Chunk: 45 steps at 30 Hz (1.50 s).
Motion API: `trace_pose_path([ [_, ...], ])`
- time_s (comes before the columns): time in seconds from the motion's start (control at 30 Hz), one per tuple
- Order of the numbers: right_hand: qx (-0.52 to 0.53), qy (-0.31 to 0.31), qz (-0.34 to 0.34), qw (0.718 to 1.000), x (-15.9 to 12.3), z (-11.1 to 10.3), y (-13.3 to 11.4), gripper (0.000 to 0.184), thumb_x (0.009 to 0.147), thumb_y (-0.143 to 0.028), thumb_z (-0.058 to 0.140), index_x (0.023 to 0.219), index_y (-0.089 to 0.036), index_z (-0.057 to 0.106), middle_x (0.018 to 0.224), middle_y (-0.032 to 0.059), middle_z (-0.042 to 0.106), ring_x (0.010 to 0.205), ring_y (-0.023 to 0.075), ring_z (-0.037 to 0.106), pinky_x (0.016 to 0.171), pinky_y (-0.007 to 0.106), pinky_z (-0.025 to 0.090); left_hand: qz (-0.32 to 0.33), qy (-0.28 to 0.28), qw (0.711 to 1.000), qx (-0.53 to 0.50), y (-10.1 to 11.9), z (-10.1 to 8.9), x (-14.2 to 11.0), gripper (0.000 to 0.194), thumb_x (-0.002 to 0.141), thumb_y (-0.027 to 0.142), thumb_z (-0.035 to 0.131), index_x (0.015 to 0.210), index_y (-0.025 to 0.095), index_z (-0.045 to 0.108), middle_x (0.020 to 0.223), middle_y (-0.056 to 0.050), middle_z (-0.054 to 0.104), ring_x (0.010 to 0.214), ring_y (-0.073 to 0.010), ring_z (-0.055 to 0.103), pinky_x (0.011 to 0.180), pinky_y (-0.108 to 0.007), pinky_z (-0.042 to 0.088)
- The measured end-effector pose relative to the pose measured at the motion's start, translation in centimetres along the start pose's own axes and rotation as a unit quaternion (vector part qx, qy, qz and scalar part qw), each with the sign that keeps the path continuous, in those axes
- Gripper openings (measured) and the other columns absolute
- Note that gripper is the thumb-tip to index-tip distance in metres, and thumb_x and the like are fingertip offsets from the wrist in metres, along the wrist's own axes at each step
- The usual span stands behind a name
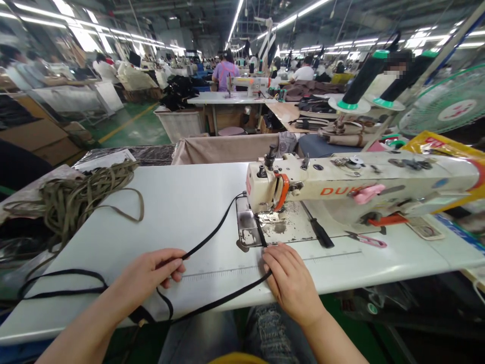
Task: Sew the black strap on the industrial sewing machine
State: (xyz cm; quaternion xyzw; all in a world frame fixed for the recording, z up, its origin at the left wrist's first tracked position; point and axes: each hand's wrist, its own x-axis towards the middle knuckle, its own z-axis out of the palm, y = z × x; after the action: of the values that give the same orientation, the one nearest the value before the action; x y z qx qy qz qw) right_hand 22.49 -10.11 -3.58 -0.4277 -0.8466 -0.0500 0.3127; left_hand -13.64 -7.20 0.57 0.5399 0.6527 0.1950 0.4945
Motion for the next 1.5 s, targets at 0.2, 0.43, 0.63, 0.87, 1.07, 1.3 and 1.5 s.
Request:
trace_pose_path([
  [0.2,-0.001,0.001,0.005,1.0,0.1,0.0,0.0,0.027,0.101,-0.016,0.049,0.123,-0.017,0.066,0.117,0.0127,0.073,0.113,0.026,0.067,0.108,0.056,0.054,-0.036,-0.058,0.987,-0.146,1.4,1.4,-0.6,0.055,0.075,0.048,0.081,0.117,0.016,0.067,0.097,-0.012,0.079,0.091,-0.0298,0.075,0.072,-0.037,0.059],
  [0.43,-0.002,0.016,-0.006,1.0,0.2,0.0,0.1,0.024,0.1,-0.014,0.052,0.12,-0.016,0.066,0.114,0.012,0.073,0.111,0.0258,0.067,0.107,0.054,0.054,-0.024,-0.115,0.964,-0.237,1.8,3.3,-1.2,0.045,0.089,0.029,0.07,0.131,0.02,0.056,0.119,-0.012,0.071,0.106,-0.0282,0.074,0.084,-0.04,0.06],
  [0.63,0.007,0.014,-0.004,1.0,0.0,0.4,0.4,0.023,0.101,-0.018,0.054,0.118,-0.018,0.068,0.116,0.0113,0.073,0.113,0.0262,0.067,0.109,0.054,0.052,-0.006,-0.124,0.943,-0.309,2.0,4.9,-1.4,0.049,0.092,0.025,0.068,0.138,0.023,0.052,0.138,-0.017,0.061,0.115,-0.0302,0.072,0.092,-0.043,0.058],
  [0.87,-0.004,0.014,-0.011,1.0,-0.1,0.6,0.6,0.021,0.101,-0.017,0.054,0.117,-0.017,0.068,0.117,0.0117,0.073,0.113,0.027,0.067,0.109,0.054,0.052,0.008,-0.122,0.932,-0.342,2.1,5.9,-1.6,0.064,0.09,0.023,0.073,0.149,0.031,0.05,0.161,-0.017,0.042,0.123,-0.0345,0.069,0.094,-0.044,0.059],
  [1.07,0.0,0.009,-0.008,1.0,-0.1,0.7,0.6,0.022,0.101,-0.018,0.055,0.118,-0.018,0.068,0.118,0.0116,0.074,0.114,0.0267,0.067,0.109,0.054,0.052,0.025,-0.129,0.926,-0.353,2.3,6.4,-1.6,0.062,0.088,0.02,0.074,0.146,0.033,0.057,0.167,-0.012,0.036,0.13,-0.0371,0.063,0.095,-0.044,0.06],
  [1.3,-0.001,0.008,-0.011,1.0,0.0,0.5,0.6,0.021,0.101,-0.018,0.055,0.117,-0.017,0.068,0.116,0.0117,0.074,0.112,0.0265,0.067,0.11,0.053,0.051,0.024,-0.132,0.918,-0.374,2.8,7.4,-1.5,0.06,0.086,0.021,0.076,0.143,0.032,0.06,0.167,-0.013,0.037,0.131,-0.0394,0.062,0.095,-0.047,0.059],
  [1.5,-0.005,0.012,-0.014,1.0,0.1,0.5,0.5,0.02,0.101,-0.018,0.055,0.116,-0.016,0.068,0.116,0.0119,0.073,0.112,0.0266,0.067,0.109,0.052,0.051,0.03,-0.148,0.912,-0.383,2.7,7.8,-1.4,0.057,0.086,0.021,0.076,0.14,0.033,0.061,0.166,-0.013,0.038,0.132,-0.0379,0.061,0.095,-0.046,0.058],
])
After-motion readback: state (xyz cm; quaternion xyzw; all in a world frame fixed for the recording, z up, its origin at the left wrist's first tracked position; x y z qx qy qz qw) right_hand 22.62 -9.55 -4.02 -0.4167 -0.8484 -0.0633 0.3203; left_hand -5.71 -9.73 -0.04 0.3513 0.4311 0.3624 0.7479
